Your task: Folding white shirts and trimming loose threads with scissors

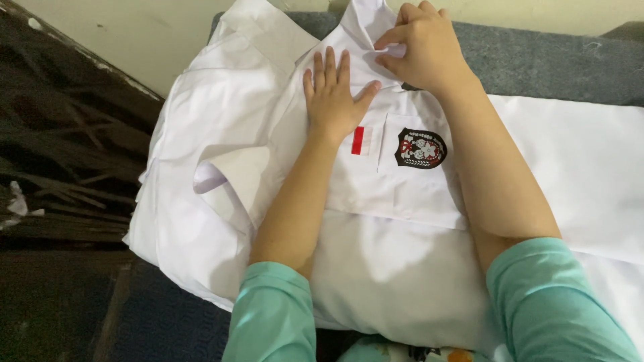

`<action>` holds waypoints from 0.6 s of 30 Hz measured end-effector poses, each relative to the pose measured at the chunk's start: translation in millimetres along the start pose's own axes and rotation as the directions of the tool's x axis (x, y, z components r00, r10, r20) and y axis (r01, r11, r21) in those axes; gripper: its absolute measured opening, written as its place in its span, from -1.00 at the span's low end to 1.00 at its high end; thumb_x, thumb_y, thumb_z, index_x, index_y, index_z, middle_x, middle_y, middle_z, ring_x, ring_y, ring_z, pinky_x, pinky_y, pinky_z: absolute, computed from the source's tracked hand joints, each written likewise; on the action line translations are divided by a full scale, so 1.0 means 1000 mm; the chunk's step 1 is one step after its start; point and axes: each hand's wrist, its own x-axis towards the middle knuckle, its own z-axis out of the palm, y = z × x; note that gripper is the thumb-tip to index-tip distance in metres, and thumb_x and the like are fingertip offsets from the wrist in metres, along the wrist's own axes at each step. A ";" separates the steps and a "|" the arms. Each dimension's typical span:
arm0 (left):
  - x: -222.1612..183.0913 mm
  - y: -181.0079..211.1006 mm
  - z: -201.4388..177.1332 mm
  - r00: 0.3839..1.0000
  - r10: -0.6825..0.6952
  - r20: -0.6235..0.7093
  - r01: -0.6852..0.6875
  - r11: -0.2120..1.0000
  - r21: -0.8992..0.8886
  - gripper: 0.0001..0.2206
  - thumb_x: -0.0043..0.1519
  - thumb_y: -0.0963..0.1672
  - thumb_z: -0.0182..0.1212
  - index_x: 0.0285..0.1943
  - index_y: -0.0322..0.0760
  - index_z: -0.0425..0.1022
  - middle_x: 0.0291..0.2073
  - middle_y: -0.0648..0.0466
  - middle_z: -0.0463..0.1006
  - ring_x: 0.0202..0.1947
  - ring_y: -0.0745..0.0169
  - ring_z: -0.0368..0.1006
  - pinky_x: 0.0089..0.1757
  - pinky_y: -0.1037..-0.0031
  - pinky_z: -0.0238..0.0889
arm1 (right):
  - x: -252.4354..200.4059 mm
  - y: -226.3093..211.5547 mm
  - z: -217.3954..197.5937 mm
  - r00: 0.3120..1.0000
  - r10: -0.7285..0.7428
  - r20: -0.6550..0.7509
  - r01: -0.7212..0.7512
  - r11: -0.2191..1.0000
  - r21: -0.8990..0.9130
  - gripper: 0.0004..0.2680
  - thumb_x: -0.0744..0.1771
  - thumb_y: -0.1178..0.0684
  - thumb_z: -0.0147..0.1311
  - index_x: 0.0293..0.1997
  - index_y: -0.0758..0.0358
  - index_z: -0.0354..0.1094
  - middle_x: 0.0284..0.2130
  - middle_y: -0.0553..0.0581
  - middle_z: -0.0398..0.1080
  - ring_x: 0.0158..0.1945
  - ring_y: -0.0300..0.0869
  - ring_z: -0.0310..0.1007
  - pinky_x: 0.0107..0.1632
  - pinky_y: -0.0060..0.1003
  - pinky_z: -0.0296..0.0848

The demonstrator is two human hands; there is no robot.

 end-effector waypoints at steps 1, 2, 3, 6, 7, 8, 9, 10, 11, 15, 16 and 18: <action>0.000 0.000 0.000 1.000 -0.001 0.002 0.001 1.000 -0.001 -0.13 0.23 0.35 -0.37 0.64 -0.08 -0.13 0.60 -0.02 -0.21 0.58 -0.01 -0.44 0.40 0.07 -0.60 | 0.000 -0.001 -0.001 1.000 0.000 0.002 0.000 1.000 0.001 -0.86 0.30 -0.04 0.45 -0.11 -0.03 0.66 -0.29 0.02 0.27 -0.23 -0.01 0.25 -0.18 -0.05 0.12; 0.001 0.001 0.000 1.000 -0.004 0.006 0.004 1.000 0.016 -0.13 0.23 0.35 -0.37 0.64 -0.07 -0.13 0.60 -0.01 -0.21 0.58 -0.01 -0.43 0.40 0.07 -0.59 | -0.001 -0.003 -0.002 0.997 0.035 0.074 -0.033 0.999 -0.024 -0.88 0.30 -0.02 0.37 -0.12 -0.07 0.66 -0.28 0.04 0.28 -0.23 0.02 0.24 -0.18 -0.03 0.14; 0.001 0.001 -0.001 1.000 -0.008 0.010 0.007 0.999 0.032 -0.13 0.23 0.35 -0.38 0.64 -0.07 -0.13 0.60 0.00 -0.20 0.58 -0.01 -0.43 0.40 0.06 -0.58 | -0.002 -0.004 -0.003 0.987 0.070 0.146 -0.063 0.997 -0.051 -0.88 0.30 -0.01 0.28 -0.12 -0.12 0.66 -0.27 0.07 0.29 -0.22 0.04 0.24 -0.17 -0.01 0.16; -0.001 0.001 -0.006 0.999 -0.002 0.043 0.002 1.000 -0.010 -0.16 0.26 0.32 -0.35 0.64 -0.07 -0.16 0.61 -0.02 -0.25 0.58 -0.02 -0.48 0.41 0.06 -0.61 | -0.004 0.006 0.004 0.990 0.096 0.108 -0.090 0.994 -0.058 -0.88 0.32 0.04 0.23 -0.10 -0.08 0.66 -0.25 0.12 0.35 -0.17 0.11 0.33 -0.21 0.08 0.21; 0.000 0.000 -0.005 0.999 0.002 0.044 -0.001 1.000 -0.007 -0.16 0.26 0.32 -0.35 0.64 -0.07 -0.16 0.61 -0.02 -0.25 0.58 -0.02 -0.48 0.41 0.06 -0.61 | -0.005 0.012 0.006 0.989 0.099 0.106 -0.094 0.994 -0.057 -0.88 0.32 0.04 0.23 -0.10 -0.08 0.66 -0.25 0.12 0.35 -0.17 0.11 0.33 -0.21 0.08 0.21; 0.000 0.000 -0.004 0.999 0.007 0.041 -0.007 1.000 -0.015 -0.16 0.26 0.32 -0.35 0.64 -0.07 -0.17 0.61 -0.04 -0.25 0.58 -0.05 -0.47 0.41 0.05 -0.60 | -0.005 0.019 0.008 0.988 0.138 -0.075 -0.144 0.986 -0.082 -0.84 0.28 0.19 0.15 -0.11 0.09 0.57 -0.25 0.21 0.39 -0.22 0.17 0.35 -0.32 0.05 0.26; 0.001 -0.001 -0.003 0.999 0.013 0.038 -0.012 1.000 -0.022 -0.16 0.27 0.32 -0.35 0.64 -0.06 -0.17 0.61 -0.05 -0.24 0.58 -0.07 -0.47 0.41 0.03 -0.59 | -0.005 0.026 0.010 0.953 0.165 -0.255 -0.196 0.976 -0.098 -0.79 0.23 0.33 0.07 -0.12 0.24 0.47 -0.24 0.30 0.43 -0.27 0.23 0.37 -0.42 0.02 0.30; -0.001 0.000 -0.007 0.999 0.015 0.036 -0.014 1.000 -0.022 -0.16 0.27 0.32 -0.35 0.64 -0.06 -0.17 0.61 -0.05 -0.24 0.58 -0.07 -0.47 0.41 0.03 -0.59 | -0.006 0.029 0.010 0.952 0.166 -0.257 -0.197 0.975 -0.099 -0.79 0.23 0.33 0.07 -0.12 0.24 0.47 -0.24 0.30 0.43 -0.27 0.23 0.37 -0.42 0.02 0.30; -0.003 0.001 -0.010 0.999 0.035 0.032 -0.034 0.999 -0.030 -0.27 0.30 0.30 -0.32 0.62 0.15 -0.12 0.60 -0.11 -0.23 0.57 -0.16 -0.45 0.39 -0.02 -0.54 | -0.006 0.033 0.010 0.922 0.202 -0.331 -0.229 0.972 -0.046 -0.92 0.32 0.26 0.11 -0.16 0.24 0.39 -0.30 0.21 0.41 -0.30 0.12 0.37 -0.38 -0.02 0.30; -0.006 0.004 -0.015 0.997 0.062 0.037 -0.059 0.996 -0.065 -0.43 0.33 0.26 -0.27 0.57 0.45 0.02 0.58 -0.22 -0.24 0.55 -0.32 -0.48 0.36 -0.12 -0.51 | 0.008 -0.003 0.008 0.939 0.332 -0.091 -0.204 0.749 0.631 -0.97 0.47 0.14 0.08 -0.06 0.17 0.31 -0.20 0.04 0.44 -0.18 -0.22 0.45 -0.17 -0.29 0.43; -0.005 0.004 -0.013 0.997 0.063 0.034 -0.061 0.996 -0.060 -0.43 0.33 0.26 -0.27 0.57 0.45 0.02 0.58 -0.22 -0.24 0.55 -0.32 -0.48 0.36 -0.12 -0.51 | 0.012 -0.018 0.011 0.938 0.332 -0.096 -0.200 0.748 0.632 -0.97 0.47 0.14 0.08 -0.06 0.17 0.31 -0.20 0.04 0.44 -0.18 -0.22 0.45 -0.17 -0.29 0.43; -0.003 0.003 -0.011 0.997 0.060 0.040 -0.056 0.995 -0.083 -0.33 0.22 0.29 -0.39 0.36 0.23 0.43 0.57 -0.18 -0.26 0.55 -0.29 -0.53 0.37 -0.17 -0.57 | 0.022 -0.051 0.018 0.849 0.293 0.439 -0.463 0.016 0.886 -0.72 0.40 -0.10 0.02 0.20 0.16 0.26 0.04 0.20 0.46 0.10 -0.18 0.56 0.00 -0.39 0.69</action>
